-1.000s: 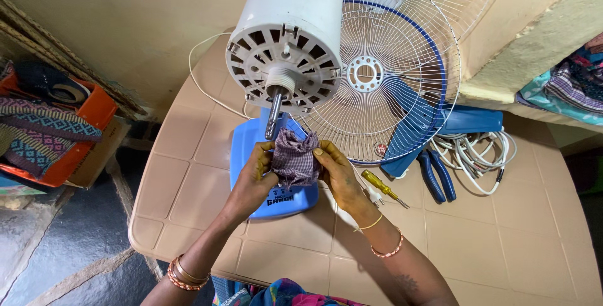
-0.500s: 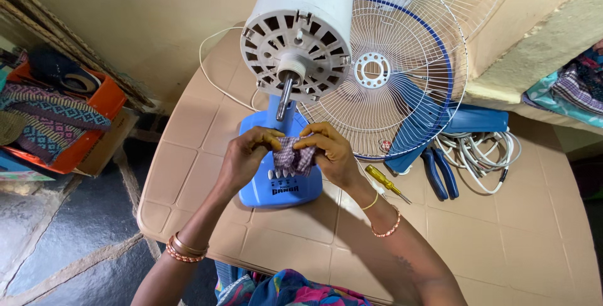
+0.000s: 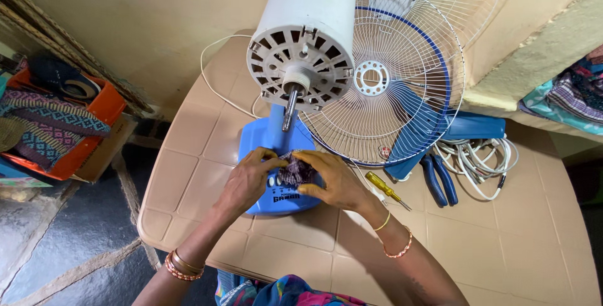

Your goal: The person wipes the base and motor housing of a disassembled table fan using a small cloth. They rotate the fan motor to access different sides and continue wiping the exterior surfaces throughout the clip.

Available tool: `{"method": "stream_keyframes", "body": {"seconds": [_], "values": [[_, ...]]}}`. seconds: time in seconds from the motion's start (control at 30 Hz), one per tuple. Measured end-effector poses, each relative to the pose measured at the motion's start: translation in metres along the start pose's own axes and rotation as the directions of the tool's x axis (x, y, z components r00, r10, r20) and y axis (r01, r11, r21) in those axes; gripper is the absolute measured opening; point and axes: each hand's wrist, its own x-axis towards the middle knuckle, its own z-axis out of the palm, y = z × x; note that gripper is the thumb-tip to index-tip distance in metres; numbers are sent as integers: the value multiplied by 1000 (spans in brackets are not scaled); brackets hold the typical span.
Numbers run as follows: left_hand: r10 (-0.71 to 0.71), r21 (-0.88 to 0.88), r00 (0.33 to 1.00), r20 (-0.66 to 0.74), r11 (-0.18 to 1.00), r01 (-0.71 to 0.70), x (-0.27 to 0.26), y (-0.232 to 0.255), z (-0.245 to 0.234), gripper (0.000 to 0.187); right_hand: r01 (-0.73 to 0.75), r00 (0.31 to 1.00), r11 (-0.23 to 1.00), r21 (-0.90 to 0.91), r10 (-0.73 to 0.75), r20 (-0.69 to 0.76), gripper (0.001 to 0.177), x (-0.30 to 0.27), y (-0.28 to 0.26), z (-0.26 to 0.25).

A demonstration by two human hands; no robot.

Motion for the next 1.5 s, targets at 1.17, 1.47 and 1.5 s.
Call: {"method": "stream_keyframes", "body": {"seconds": [1.17, 1.47, 1.5], "values": [[-426, -542, 899, 106, 733, 411, -11, -93, -16, 34, 315, 946, 906, -282, -276, 171, 18, 33, -76, 88], [-528, -670, 847, -66, 653, 354, -26, -126, 5, 32, 81, 996, 588, -805, -30, 78, 12, 141, -29, 131], [-508, -668, 856, -95, 670, 323, -29, -129, 5, 32, 14, 999, 559, -829, 36, 41, 12, 149, -22, 131]]}}
